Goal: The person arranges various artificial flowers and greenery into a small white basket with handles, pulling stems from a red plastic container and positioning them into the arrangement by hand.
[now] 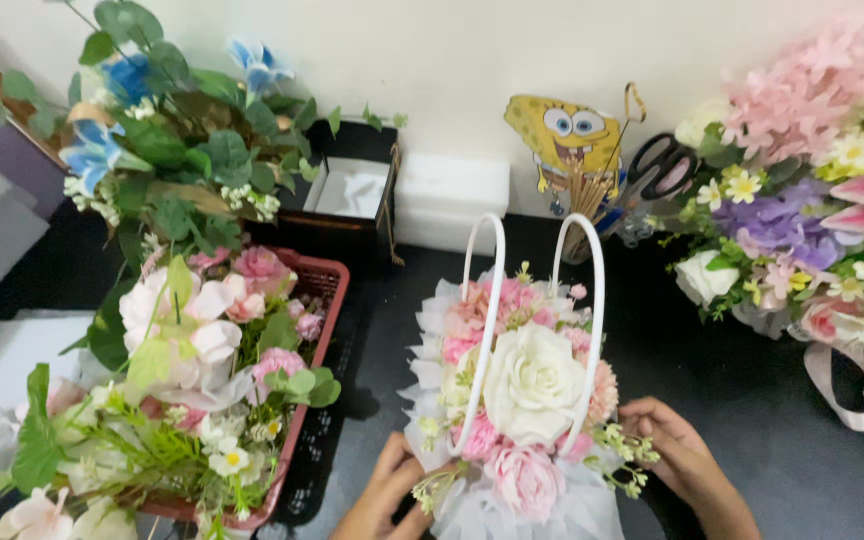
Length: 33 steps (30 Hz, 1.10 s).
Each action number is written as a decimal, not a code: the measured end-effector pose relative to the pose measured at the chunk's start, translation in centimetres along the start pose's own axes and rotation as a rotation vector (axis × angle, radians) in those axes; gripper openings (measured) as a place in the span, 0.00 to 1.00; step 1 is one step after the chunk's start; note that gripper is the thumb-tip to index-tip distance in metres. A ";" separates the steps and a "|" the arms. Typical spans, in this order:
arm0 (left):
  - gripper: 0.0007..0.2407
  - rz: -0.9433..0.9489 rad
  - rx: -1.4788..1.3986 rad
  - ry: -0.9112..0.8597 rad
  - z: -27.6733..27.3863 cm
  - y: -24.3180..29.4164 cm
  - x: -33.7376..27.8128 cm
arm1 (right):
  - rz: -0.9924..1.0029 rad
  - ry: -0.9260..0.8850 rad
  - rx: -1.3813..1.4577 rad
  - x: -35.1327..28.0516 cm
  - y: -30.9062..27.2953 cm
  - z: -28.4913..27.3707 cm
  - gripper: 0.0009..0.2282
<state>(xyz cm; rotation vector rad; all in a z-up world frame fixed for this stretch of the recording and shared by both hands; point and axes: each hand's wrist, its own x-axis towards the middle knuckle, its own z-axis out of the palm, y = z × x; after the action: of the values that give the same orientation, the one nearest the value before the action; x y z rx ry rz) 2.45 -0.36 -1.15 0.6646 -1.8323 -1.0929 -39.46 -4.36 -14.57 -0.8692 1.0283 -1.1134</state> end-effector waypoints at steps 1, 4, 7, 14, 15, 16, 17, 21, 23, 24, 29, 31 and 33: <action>0.15 0.017 0.008 -0.003 0.9 -1.3 0.7 | -0.019 -0.002 -0.001 0.2 0.1 -0.1 0.16; 0.26 -1.061 -0.672 0.532 3.2 -5.0 1.7 | -0.070 -0.003 0.031 0.5 0.0 -0.2 0.15; 0.31 -0.899 -0.959 0.521 3.8 -5.5 0.5 | 0.045 0.011 0.006 -0.1 0.2 -0.1 0.13; 0.10 0.051 0.234 -0.014 0.8 1.7 0.6 | 0.023 -0.133 -0.128 -0.2 0.5 2.7 0.15; 0.11 0.028 0.253 -0.060 0.8 1.5 0.2 | -0.025 -0.150 -0.273 -0.4 0.4 3.0 0.15; 0.11 0.020 0.244 -0.062 0.7 1.5 -0.1 | -0.014 -0.144 -0.273 -0.9 0.7 3.4 0.15; 0.10 0.039 0.233 -0.007 0.7 1.4 -0.2 | -0.006 -0.153 -0.269 -1.2 0.8 3.6 0.15; 0.04 0.086 -0.037 0.171 0.9 -1.9 -2.0 | 0.022 -0.198 -0.261 -2.1 1.4 4.7 0.15; 0.05 0.008 -0.225 0.310 1.1 -3.1 -2.5 | 0.026 -0.223 -0.265 -2.8 1.9 4.8 0.15; 0.07 -0.073 -0.408 0.443 1.2 -3.7 -2.7 | 0.028 -0.249 -0.261 -3.1 2.1 4.9 0.16; 0.11 -0.262 -0.660 0.497 -0.9 -8.6 0.6 | 0.036 -0.344 -0.240 -3.5 2.7 4.6 0.16; 0.10 -0.308 -0.646 0.513 -1.7 -9.3 3.1 | 0.032 -0.381 -0.227 -3.3 2.6 4.6 0.16; 0.09 -0.405 -0.773 0.464 -1.7 -8.9 5.9 | 0.020 -0.431 -0.206 -2.9 2.5 4.6 0.16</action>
<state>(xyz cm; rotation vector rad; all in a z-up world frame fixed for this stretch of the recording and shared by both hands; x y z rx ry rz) 1.21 -9.84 -6.16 0.7389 -0.7911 -1.6150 -34.73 -0.77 -14.88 -1.2003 0.7945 -0.7632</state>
